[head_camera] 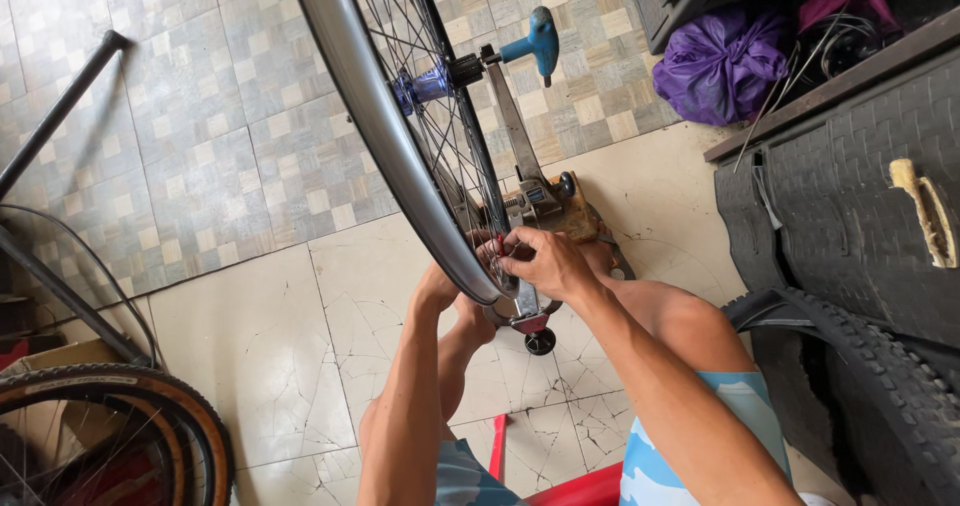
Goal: The person uses a spoke wrench to adjust the tension of the spokes on a bicycle wheel mounted on a truing stand. They rotate the wheel to check alignment and make small adjustments to the spoke nipples repeatedly.
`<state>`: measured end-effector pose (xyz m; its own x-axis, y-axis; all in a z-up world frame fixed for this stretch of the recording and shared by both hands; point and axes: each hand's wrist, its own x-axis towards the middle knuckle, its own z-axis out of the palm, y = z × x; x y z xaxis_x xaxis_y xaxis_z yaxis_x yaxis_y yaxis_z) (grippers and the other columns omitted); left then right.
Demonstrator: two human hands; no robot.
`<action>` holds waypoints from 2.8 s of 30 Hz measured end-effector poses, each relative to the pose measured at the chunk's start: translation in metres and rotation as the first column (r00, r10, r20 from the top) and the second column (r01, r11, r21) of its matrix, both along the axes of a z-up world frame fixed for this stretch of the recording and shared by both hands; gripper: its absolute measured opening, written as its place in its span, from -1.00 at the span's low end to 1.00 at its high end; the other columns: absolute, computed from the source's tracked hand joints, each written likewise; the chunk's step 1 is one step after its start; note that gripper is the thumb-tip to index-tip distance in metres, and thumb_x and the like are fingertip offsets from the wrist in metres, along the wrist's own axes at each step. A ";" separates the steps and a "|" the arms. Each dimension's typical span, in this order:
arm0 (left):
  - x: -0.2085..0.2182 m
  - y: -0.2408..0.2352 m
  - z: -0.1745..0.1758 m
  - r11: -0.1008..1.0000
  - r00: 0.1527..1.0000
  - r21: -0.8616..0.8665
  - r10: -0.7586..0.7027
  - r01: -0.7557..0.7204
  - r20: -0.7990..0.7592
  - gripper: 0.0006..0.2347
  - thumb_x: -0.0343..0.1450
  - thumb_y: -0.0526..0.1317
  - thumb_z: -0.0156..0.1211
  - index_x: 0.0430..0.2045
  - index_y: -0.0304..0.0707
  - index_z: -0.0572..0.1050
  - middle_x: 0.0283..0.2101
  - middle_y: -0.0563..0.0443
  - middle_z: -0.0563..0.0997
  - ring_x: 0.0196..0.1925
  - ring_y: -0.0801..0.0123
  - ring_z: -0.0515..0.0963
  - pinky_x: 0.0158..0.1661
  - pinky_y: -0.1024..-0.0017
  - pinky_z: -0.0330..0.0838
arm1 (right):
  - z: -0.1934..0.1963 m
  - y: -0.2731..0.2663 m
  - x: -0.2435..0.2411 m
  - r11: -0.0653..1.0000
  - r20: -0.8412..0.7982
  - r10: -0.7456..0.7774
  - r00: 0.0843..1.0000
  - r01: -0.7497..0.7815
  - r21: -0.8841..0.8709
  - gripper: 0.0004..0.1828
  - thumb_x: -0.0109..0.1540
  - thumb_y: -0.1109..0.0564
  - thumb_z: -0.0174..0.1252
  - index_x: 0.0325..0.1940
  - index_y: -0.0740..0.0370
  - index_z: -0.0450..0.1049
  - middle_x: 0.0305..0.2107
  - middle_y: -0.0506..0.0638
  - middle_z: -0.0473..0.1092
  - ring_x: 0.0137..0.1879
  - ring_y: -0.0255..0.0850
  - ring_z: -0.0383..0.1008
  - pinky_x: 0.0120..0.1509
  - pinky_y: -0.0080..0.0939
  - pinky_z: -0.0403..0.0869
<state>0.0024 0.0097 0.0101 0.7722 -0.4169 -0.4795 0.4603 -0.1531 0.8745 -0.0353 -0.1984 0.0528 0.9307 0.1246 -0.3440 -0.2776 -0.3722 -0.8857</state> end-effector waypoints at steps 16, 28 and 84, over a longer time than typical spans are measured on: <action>0.001 -0.019 0.003 0.999 0.996 0.022 0.042 -0.043 0.074 -0.73 0.34 -0.07 0.45 -0.47 -0.32 0.55 -0.55 0.18 0.48 -0.49 0.57 0.41 -0.51 0.52 0.31 | -0.008 -0.004 0.000 0.999 0.004 0.033 0.999 -0.033 0.009 -0.72 0.18 0.03 0.28 -0.11 0.21 0.52 -0.22 0.06 0.60 -0.06 -0.16 0.63 0.02 -0.16 0.54; -0.007 -0.038 -0.008 0.980 0.981 0.134 0.130 -0.150 0.147 -0.68 0.34 -0.05 0.44 -0.48 -0.43 0.64 -0.57 0.05 0.60 -0.53 0.57 0.53 -0.55 0.48 0.38 | -0.049 -0.012 0.002 0.985 0.001 0.042 0.999 -0.041 0.169 -0.83 0.25 0.18 0.20 -0.08 0.24 0.49 -0.22 0.00 0.57 -0.04 -0.25 0.60 0.04 -0.23 0.52; -0.015 -0.008 -0.011 0.944 0.929 0.097 0.286 -0.316 0.234 -0.75 0.43 -0.17 0.31 -0.18 -0.42 0.55 -0.32 0.04 0.61 -0.32 0.53 0.55 -0.37 0.51 0.42 | -0.053 0.003 0.006 0.968 -0.017 -0.036 0.999 0.039 0.248 -0.72 0.20 0.03 0.31 -0.22 0.32 0.57 -0.39 0.03 0.59 -0.27 -0.32 0.56 -0.15 -0.25 0.53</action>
